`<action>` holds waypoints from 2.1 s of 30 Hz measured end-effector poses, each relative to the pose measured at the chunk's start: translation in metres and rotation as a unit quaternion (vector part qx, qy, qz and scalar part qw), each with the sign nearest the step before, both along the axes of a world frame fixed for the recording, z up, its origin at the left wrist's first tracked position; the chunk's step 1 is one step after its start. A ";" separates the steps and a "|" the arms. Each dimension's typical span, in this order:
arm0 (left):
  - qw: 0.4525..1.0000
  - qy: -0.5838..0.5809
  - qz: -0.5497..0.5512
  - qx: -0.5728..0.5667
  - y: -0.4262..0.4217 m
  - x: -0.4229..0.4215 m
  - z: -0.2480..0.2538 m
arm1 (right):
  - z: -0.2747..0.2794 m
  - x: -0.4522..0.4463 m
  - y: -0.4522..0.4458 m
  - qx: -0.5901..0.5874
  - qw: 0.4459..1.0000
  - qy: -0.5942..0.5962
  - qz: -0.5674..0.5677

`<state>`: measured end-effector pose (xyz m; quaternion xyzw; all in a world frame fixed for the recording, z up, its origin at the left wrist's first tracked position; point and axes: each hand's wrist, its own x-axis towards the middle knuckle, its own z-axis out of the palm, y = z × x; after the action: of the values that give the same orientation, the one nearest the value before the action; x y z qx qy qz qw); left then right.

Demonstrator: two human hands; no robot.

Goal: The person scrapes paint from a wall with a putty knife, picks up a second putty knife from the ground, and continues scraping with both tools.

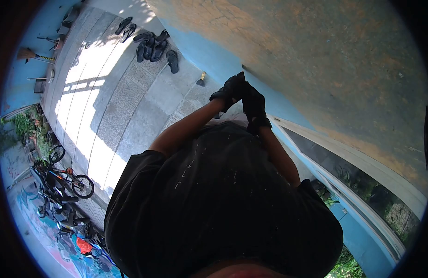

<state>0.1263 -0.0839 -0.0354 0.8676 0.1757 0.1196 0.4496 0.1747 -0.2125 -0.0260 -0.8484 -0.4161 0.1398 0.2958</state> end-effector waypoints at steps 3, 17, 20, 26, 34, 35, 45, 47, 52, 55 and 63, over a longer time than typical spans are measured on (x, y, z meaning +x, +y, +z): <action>0.998 -0.008 0.010 -0.059 -0.015 0.002 -0.001 | 0.006 0.002 -0.012 0.026 0.998 -0.047 0.017; 0.894 -0.110 0.038 -0.433 0.023 -0.034 -0.034 | 0.047 0.006 0.020 0.039 0.932 0.354 -0.070; 0.898 -0.132 0.060 -0.416 0.008 -0.036 -0.014 | 0.048 -0.010 -0.004 0.059 0.925 0.358 -0.112; 0.987 -0.016 0.019 -0.159 -0.016 -0.046 0.023 | 0.061 -0.031 -0.029 0.096 0.912 0.372 -0.142; 0.973 -0.038 0.031 -0.225 -0.051 -0.063 0.038 | 0.083 -0.050 -0.064 0.173 0.897 0.391 -0.116; 0.962 -0.019 0.051 -0.266 -0.056 -0.065 0.036 | 0.090 -0.055 -0.068 0.163 0.904 0.374 -0.127; 0.802 -0.043 -0.100 -0.588 -0.144 -0.091 0.015 | 0.104 -0.107 -0.150 0.338 0.783 0.509 -0.121; 0.655 -0.074 -0.300 -0.689 -0.150 -0.085 0.048 | 0.135 -0.114 -0.169 0.374 0.767 0.517 -0.071; 0.651 -0.095 -0.359 -0.663 -0.173 -0.039 0.180 | 0.243 -0.097 -0.197 0.497 0.700 0.513 0.001; 0.683 -0.160 -0.360 -0.615 -0.203 -0.031 0.265 | 0.280 -0.082 -0.214 0.534 0.679 0.500 0.056; 0.821 -0.175 -0.385 -0.382 -0.205 -0.003 0.418 | 0.383 -0.064 -0.219 0.541 0.680 0.468 0.161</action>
<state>0.1236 -0.2894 0.3831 0.5876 -0.2228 0.0098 0.7778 0.1106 -0.4314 0.3573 -0.2850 -0.3570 0.3146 0.8321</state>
